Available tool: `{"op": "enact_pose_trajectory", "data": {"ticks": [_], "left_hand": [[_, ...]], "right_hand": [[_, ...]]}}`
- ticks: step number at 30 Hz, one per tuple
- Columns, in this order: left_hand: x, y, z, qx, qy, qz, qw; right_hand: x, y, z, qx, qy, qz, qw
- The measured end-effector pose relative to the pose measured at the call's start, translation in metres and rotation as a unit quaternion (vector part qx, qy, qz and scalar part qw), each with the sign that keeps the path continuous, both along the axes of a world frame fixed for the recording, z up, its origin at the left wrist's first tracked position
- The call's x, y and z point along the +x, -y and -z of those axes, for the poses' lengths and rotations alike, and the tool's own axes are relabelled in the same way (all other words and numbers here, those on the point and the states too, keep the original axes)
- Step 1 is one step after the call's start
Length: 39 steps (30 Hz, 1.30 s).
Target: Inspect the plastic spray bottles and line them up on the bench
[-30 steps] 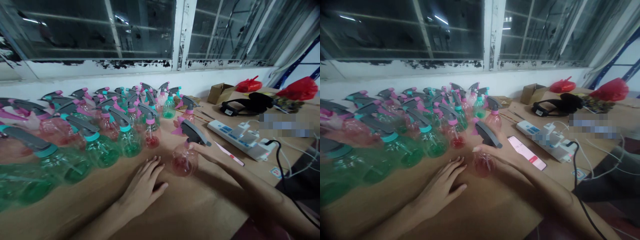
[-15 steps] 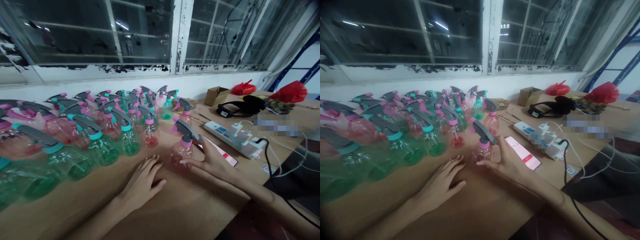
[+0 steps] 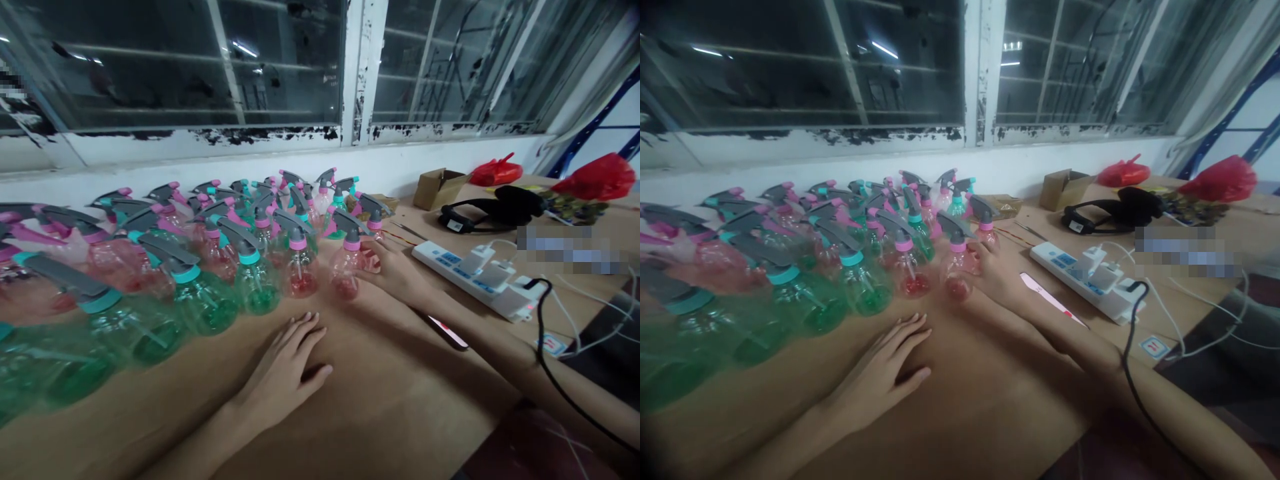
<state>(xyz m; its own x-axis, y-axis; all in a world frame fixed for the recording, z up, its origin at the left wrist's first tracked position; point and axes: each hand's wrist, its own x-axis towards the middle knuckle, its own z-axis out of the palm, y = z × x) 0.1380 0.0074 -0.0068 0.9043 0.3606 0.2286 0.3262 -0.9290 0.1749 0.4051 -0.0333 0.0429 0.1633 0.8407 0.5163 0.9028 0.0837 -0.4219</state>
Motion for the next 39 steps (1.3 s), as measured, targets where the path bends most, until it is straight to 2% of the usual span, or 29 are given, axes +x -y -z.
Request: {"op": "enact_pose_trajectory", "data": {"ticks": [11, 18, 24, 31, 35, 39], "left_hand": [[-0.002, 0.0, 0.003, -0.004, -0.001, 0.0, 1.0], [-0.002, -0.001, 0.003, -0.004, -0.003, 0.001, 1.0], [-0.003, -0.002, 0.006, -0.003, 0.0, 0.002, 1.0], [-0.003, -0.001, 0.003, 0.005, -0.001, 0.002, 1.0], [-0.003, -0.003, 0.003, 0.012, 0.007, 0.003, 1.0], [-0.003, -0.005, 0.002, 0.026, 0.009, 0.004, 1.0]], "right_hand": [[-0.002, -0.029, -0.005, -0.033, 0.035, 0.042, 0.998], [0.004, -0.037, 0.002, -0.026, 0.011, 0.02, 0.999], [0.001, -0.029, 0.001, -0.006, -0.038, 0.003, 0.999], [0.012, 0.003, -0.007, 0.028, -0.109, -0.003, 0.994], [0.034, 0.015, -0.008, 0.067, -0.131, 0.051, 0.988], [0.058, 0.004, 0.001, 0.077, -0.143, 0.104, 0.981]]}}
